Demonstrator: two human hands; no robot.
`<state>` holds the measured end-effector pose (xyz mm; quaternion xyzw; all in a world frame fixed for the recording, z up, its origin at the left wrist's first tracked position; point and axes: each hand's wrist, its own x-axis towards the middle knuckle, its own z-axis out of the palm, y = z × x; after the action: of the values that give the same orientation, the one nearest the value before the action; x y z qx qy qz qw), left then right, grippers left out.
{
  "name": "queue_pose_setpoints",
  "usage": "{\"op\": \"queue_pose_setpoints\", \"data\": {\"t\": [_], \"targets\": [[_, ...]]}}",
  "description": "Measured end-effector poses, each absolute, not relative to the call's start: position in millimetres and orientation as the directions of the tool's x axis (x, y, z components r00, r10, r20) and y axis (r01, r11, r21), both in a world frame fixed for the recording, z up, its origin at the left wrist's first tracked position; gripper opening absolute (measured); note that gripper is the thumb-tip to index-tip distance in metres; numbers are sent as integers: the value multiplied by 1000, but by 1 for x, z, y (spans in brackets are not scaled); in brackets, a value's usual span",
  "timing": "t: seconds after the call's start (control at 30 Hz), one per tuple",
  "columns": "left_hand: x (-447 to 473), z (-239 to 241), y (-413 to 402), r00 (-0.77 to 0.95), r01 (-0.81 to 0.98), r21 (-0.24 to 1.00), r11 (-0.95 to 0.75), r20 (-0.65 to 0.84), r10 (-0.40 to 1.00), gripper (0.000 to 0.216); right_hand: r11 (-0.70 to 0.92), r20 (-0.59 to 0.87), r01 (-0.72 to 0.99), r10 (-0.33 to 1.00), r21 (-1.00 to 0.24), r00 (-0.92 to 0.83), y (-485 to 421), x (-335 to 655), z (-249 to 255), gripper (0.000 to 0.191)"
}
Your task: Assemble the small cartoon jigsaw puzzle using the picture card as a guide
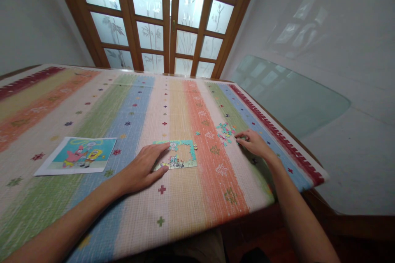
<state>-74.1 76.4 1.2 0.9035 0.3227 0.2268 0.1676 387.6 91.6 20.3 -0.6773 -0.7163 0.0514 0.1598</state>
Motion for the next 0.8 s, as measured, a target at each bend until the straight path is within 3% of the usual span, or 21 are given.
{"op": "queue_pose_setpoints", "data": {"t": [0.2,0.47,0.8], "targets": [[-73,3,76,692,517,439,-735,291,661,53,69,207,954,978,-292,-7,92,396,20,23],[-74,1,77,704,522,386,-761,309,640,52,78,120,936,992,-344,-38,86,417,23,22],[-73,3,76,708,522,370,-769,315,632,51,92,114,935,992,-342,-56,81,420,25,23]]}}
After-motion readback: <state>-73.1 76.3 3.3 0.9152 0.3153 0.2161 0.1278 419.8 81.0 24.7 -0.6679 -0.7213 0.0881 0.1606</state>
